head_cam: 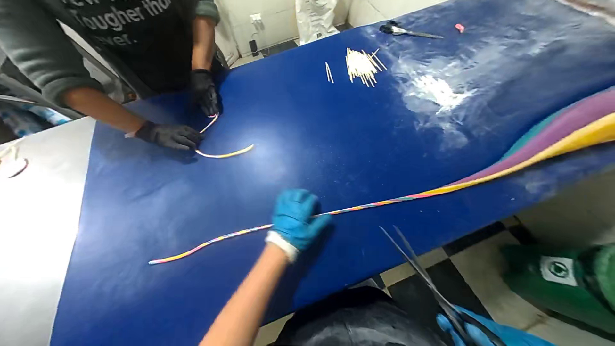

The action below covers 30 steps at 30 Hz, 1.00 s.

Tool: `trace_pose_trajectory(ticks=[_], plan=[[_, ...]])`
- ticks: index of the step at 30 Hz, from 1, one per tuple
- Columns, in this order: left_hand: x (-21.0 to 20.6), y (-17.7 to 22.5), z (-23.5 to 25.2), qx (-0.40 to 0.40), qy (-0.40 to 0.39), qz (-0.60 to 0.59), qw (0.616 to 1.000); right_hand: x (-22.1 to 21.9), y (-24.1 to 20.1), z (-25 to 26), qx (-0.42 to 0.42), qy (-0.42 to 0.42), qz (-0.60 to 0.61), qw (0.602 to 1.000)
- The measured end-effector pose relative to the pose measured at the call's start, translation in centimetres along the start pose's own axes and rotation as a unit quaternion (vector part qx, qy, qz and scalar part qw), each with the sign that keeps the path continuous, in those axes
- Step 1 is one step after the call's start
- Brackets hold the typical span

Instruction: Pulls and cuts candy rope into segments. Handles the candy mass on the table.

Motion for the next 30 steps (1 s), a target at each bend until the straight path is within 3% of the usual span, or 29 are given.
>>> trace_pose_trajectory(ticks=[2, 6, 8, 9, 11, 13, 15, 17, 19, 20, 22, 24, 27, 30], plan=[[-3.8, 4.9, 0.3, -0.023, -0.057, -0.025, 0.998, -1.3, -3.1, 3.9, 0.033, 0.003, -0.007, 0.999], [-3.9, 5.4, 0.7, 0.001, -0.015, -0.007, 1.000, -4.5, -8.0, 8.9, 0.060, 0.021, 0.048, 0.997], [-2.8, 4.6, 0.8, 0.016, 0.030, 0.025, 0.999, -2.4, -9.7, 8.8, 0.059, 0.027, -0.011, 0.998], [-2.4, 4.7, 0.8, 0.018, 0.063, 0.048, 0.997, 0.3, -11.4, 8.3, 0.065, 0.052, -0.105, 0.991], [-2.8, 6.9, 1.0, -0.011, 0.097, 0.084, 0.992, 7.0, -16.7, 7.5, 0.069, 0.129, -0.360, 0.921], [-5.3, 11.6, 1.9, -0.053, 0.050, 0.073, 0.995, 13.1, -21.9, 7.5, 0.100, 0.231, -0.519, 0.817], [-9.2, 17.7, 3.5, -0.089, 0.010, 0.051, 0.995, 17.7, -25.5, 9.7, 0.179, 0.309, -0.589, 0.725], [-13.1, 23.7, 5.9, -0.120, 0.036, 0.046, 0.991, 21.5, -27.0, 12.7, 0.268, 0.280, -0.634, 0.669], [-16.4, 29.6, 9.2, -0.132, 0.055, 0.029, 0.989, 24.9, -26.7, 14.4, 0.341, 0.219, -0.637, 0.656], [-17.9, 32.3, 11.0, -0.132, 0.046, 0.015, 0.990, 26.8, -26.1, 14.3, 0.351, 0.192, -0.622, 0.673], [-20.6, 37.4, 14.6, -0.128, -0.020, -0.009, 0.992, 31.2, -23.9, 13.3, 0.317, 0.154, -0.595, 0.722], [-22.2, 41.2, 17.4, -0.121, -0.103, -0.042, 0.986, 36.3, -20.1, 12.3, 0.223, 0.131, -0.620, 0.741], [-21.6, 42.5, 19.5, -0.046, -0.242, -0.085, 0.966, 42.1, -14.1, 11.1, 0.162, 0.161, -0.623, 0.748], [-20.3, 38.9, 18.4, 0.083, -0.282, -0.116, 0.949, 39.6, -12.3, 10.6, 0.159, 0.187, -0.670, 0.701]])
Point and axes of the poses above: each hand's wrist, its own z-axis towards the middle knuckle, its own x-axis out of the back of the hand, y = z × x, the point moved 6 cm from there along z, towards the middle knuckle, and after that the axes turned 12 degrees about y, right-handed, at the moved point
